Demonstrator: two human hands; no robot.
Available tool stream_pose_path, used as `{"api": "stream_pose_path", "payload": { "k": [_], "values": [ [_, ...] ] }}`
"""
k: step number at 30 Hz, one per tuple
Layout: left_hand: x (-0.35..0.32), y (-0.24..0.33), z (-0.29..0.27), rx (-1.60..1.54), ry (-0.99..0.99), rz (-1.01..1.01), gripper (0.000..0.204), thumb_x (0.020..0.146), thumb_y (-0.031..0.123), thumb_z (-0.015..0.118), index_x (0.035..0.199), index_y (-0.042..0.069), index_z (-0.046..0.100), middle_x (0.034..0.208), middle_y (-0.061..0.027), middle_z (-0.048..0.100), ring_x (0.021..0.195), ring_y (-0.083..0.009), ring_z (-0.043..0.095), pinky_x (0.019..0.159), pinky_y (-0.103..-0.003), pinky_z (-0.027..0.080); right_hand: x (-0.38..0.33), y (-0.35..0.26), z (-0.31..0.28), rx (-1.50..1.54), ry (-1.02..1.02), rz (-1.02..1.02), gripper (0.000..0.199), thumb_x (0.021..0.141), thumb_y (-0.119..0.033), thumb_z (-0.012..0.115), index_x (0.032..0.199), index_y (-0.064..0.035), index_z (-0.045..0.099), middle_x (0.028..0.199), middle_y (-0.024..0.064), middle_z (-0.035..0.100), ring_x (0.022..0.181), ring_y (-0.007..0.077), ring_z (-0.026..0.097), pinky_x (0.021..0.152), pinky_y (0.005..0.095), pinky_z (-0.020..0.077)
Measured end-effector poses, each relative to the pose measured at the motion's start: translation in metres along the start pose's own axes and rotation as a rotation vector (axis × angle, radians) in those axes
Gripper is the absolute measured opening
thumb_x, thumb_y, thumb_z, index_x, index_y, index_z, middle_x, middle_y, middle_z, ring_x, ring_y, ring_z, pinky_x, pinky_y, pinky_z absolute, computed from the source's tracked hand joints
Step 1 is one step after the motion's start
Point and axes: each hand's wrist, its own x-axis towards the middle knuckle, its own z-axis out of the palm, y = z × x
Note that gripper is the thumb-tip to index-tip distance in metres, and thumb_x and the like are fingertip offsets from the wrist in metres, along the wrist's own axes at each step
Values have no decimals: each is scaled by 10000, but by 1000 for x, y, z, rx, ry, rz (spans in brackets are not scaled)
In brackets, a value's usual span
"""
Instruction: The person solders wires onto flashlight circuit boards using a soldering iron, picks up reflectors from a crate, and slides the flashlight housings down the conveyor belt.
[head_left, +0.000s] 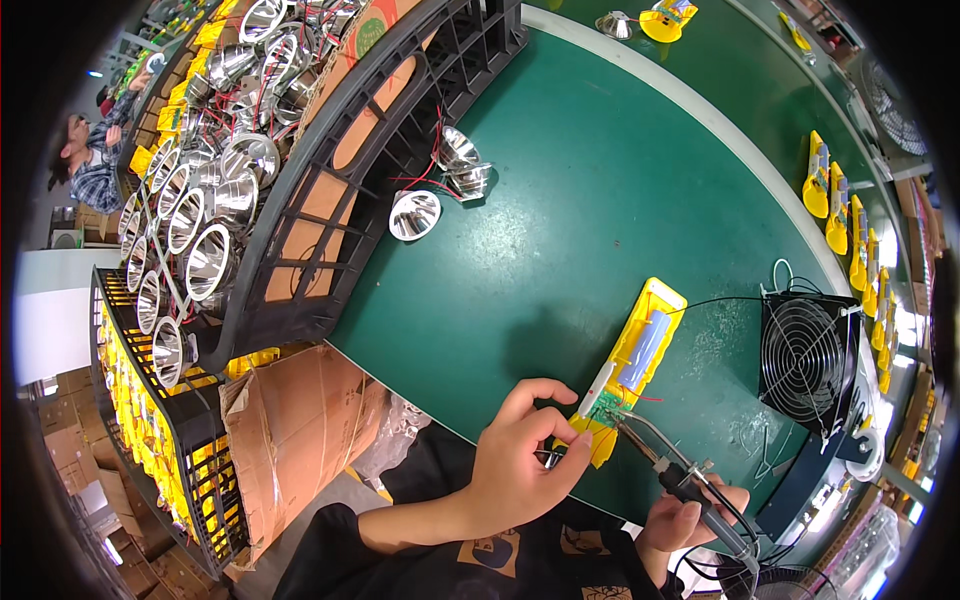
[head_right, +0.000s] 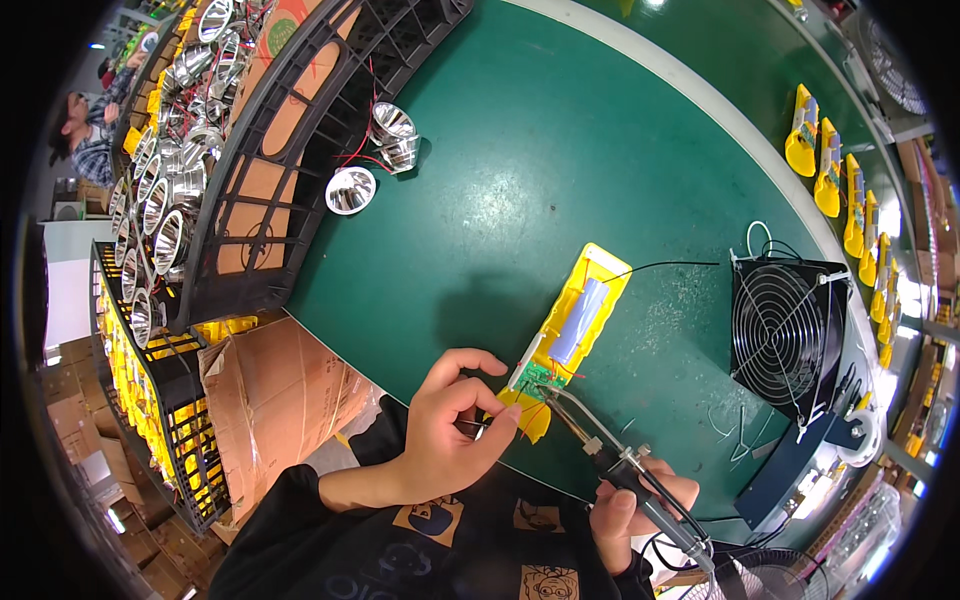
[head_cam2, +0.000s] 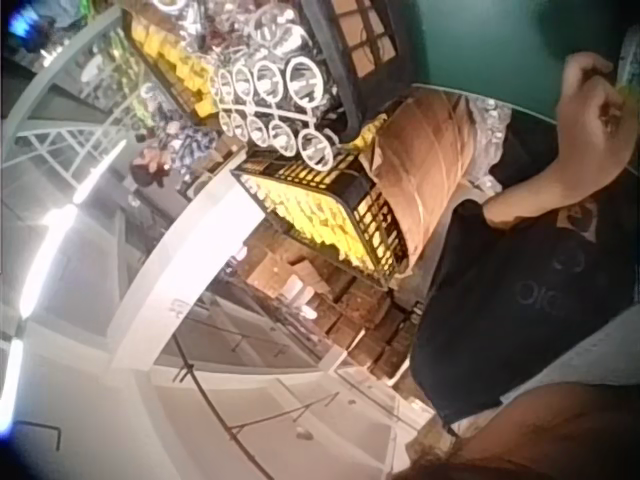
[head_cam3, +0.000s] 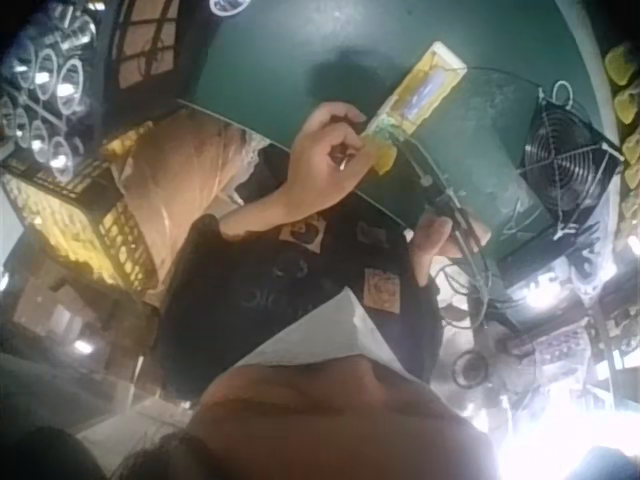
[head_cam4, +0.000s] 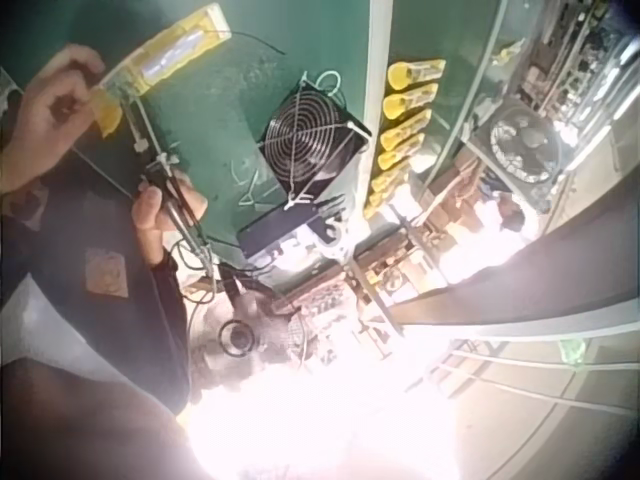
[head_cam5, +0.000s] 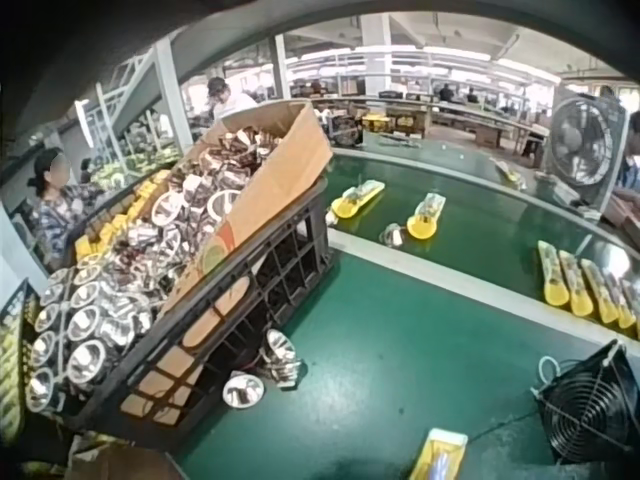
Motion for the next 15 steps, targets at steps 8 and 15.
{"api": "stream_pose_path", "payload": {
  "k": [8, 15],
  "values": [
    [-1, -4, 0, -5, 12, 59, 110, 696, 47, 632, 651, 27, 534, 968, -66, 504, 439, -38, 365, 409, -183, 310, 1, 9, -9, -54, 97, -74, 416, 744, -352, 602, 796, -41, 331, 623, 56, 426, 499, 100, 445, 486, 178, 400],
    [-8, 1, 0, 365, 142, 333, 142, 643, 26, 645, 753, 58, 563, 1039, -111, 495, 731, -178, 517, 594, -270, 397, 3, 10, -33, 111, 115, -61, 348, 762, -275, 573, 838, -49, 319, 644, 51, 418, 507, 92, 419, 442, 158, 352]
  ]
}}
